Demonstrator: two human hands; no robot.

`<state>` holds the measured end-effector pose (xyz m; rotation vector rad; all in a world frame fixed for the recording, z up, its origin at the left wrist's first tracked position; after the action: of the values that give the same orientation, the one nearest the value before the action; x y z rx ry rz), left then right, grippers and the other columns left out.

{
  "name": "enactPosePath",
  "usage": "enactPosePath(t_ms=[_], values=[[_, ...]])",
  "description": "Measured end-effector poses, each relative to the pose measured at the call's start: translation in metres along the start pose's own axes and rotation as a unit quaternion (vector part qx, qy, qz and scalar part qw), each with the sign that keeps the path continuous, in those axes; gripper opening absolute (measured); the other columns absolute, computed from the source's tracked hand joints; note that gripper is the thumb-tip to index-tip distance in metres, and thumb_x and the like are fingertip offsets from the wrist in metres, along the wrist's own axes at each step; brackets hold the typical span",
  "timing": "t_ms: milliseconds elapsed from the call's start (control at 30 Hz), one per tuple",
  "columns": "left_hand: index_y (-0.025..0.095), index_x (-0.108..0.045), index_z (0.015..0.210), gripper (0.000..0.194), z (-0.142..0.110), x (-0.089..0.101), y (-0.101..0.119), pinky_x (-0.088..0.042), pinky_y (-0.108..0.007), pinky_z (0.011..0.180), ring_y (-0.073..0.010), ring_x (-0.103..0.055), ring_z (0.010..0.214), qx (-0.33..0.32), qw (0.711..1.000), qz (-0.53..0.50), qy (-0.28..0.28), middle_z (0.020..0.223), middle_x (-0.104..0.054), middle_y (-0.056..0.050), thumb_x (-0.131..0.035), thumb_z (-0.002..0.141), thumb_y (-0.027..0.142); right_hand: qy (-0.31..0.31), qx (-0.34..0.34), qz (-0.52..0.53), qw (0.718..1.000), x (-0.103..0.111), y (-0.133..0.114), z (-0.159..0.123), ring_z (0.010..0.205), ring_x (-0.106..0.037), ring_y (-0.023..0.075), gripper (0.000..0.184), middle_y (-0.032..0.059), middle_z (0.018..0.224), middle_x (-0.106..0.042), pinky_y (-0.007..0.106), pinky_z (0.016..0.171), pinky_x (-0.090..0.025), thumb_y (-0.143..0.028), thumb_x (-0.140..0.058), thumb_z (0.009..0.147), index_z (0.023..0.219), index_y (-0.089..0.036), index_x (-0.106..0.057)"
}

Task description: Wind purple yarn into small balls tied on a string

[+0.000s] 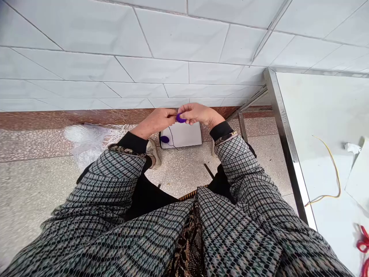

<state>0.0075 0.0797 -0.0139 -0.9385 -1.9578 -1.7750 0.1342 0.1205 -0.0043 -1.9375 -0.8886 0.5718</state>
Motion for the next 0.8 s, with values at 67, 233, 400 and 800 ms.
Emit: enactPosePath(t_ms=[67,233,400,800], values=[[0.014,-0.071,0.076,0.023,0.0,0.003,0.002,-0.035,-0.027,0.062,-0.0127,-0.049,0.06,0.0,1.0,-0.003,0.012,0.065,-0.062,-0.002,-0.05,0.081,0.022,-0.004,-0.02,-0.087,0.996,-0.001,0.006,0.003,0.049,-0.05,0.0051,0.018,-0.0027,0.06,-0.06,0.015,0.044,-0.04,0.003,-0.072,0.074,0.076,-0.012,-0.063],[0.014,-0.068,0.073,0.019,-0.002,-0.003,0.01,-0.038,-0.026,0.062,-0.0118,-0.05,0.058,-0.027,0.999,-0.036,0.001,0.063,-0.061,-0.001,-0.051,0.08,0.021,0.181,-0.004,-0.065,0.981,0.019,0.01,0.016,0.045,-0.047,0.0056,0.022,-0.005,0.054,-0.054,0.016,0.042,-0.039,0.005,-0.066,0.08,0.075,-0.014,-0.056],[0.015,-0.063,0.071,0.018,-0.004,-0.012,0.014,-0.042,-0.025,0.065,-0.0114,-0.055,0.06,-0.036,0.995,-0.086,-0.043,0.066,-0.062,-0.001,-0.049,0.081,0.02,0.138,0.086,0.19,0.968,0.02,0.0,0.013,0.05,-0.052,0.0037,0.017,-0.0048,0.065,-0.058,0.014,0.051,-0.045,-0.014,-0.069,0.09,0.087,-0.015,-0.052],[0.016,-0.056,0.053,0.019,-0.002,-0.002,0.007,-0.04,-0.026,0.06,-0.0125,-0.054,0.053,0.033,0.995,-0.085,-0.032,0.053,-0.057,0.0,-0.05,0.071,0.013,-0.043,-0.018,-0.208,0.977,-0.003,0.006,-0.004,0.049,-0.049,0.0047,0.02,-0.0032,0.066,-0.06,0.018,0.046,-0.04,0.004,-0.069,0.074,0.081,-0.012,-0.061]])
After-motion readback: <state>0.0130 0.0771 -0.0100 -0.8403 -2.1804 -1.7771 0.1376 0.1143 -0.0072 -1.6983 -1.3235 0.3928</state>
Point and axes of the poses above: each hand's wrist, its own z-axis towards the middle knuckle, its own x-axis out of the back of the hand, y = z × x, the point moved 6 cm from there along z, towards the middle knuckle
